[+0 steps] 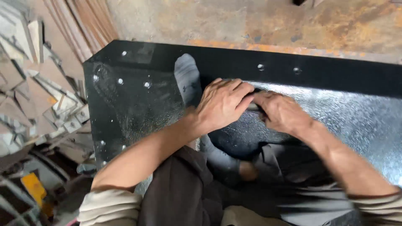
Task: The person manually taps threads into pre-drilled holes on a large black metal plate using a tap wrench.
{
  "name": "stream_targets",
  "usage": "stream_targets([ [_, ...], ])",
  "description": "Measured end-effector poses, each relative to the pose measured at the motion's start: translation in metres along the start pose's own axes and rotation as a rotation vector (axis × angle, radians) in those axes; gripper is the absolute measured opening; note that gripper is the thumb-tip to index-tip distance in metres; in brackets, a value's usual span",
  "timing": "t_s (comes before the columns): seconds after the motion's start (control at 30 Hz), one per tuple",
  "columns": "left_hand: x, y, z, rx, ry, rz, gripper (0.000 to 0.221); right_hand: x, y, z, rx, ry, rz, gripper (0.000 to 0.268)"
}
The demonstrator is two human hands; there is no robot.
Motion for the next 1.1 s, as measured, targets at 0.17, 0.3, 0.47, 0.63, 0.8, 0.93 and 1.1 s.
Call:
stream_targets([
  [0.17,-0.021,-0.017,-0.023,-0.159,-0.089,0.133,0.015,0.0,0.023,-0.008,-0.341,-0.347,-0.455,0.045],
  [0.3,-0.029,-0.042,-0.033,-0.275,-0.101,0.198,0.01,0.021,0.012,0.025,-0.392,-0.457,-0.642,0.038],
  [0.47,-0.001,-0.049,-0.048,-0.273,-0.036,0.313,0.008,0.015,0.027,-0.005,-0.66,-0.6,-0.666,0.025],
  [0.63,-0.021,-0.123,-0.039,-0.364,0.052,0.5,0.01,0.038,0.026,-0.031,-0.905,-0.876,-0.806,0.018],
  [0.8,-0.055,-0.228,-0.029,-0.618,-0.173,0.692,0.018,0.006,0.026,-0.043,-0.529,-0.813,-0.653,0.032],
  [0.93,-0.076,-0.308,-0.003,-0.685,-0.075,0.548,0.023,-0.006,0.009,-0.049,-0.391,-0.66,-0.427,0.027],
  [1.1,-0.013,-0.452,0.003,-0.945,-0.16,0.11,0.029,0.012,-0.031,-0.039,-0.028,-0.306,-0.211,0.034],
])
Point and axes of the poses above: each hand's wrist, its own y-axis towards the middle knuckle, its own x-axis out of the palm, z = x × y, the point moved 7 cm from there along y, towards the middle knuckle, and after that the axes turned 13 degrees about -x, right-handed, at the moved point
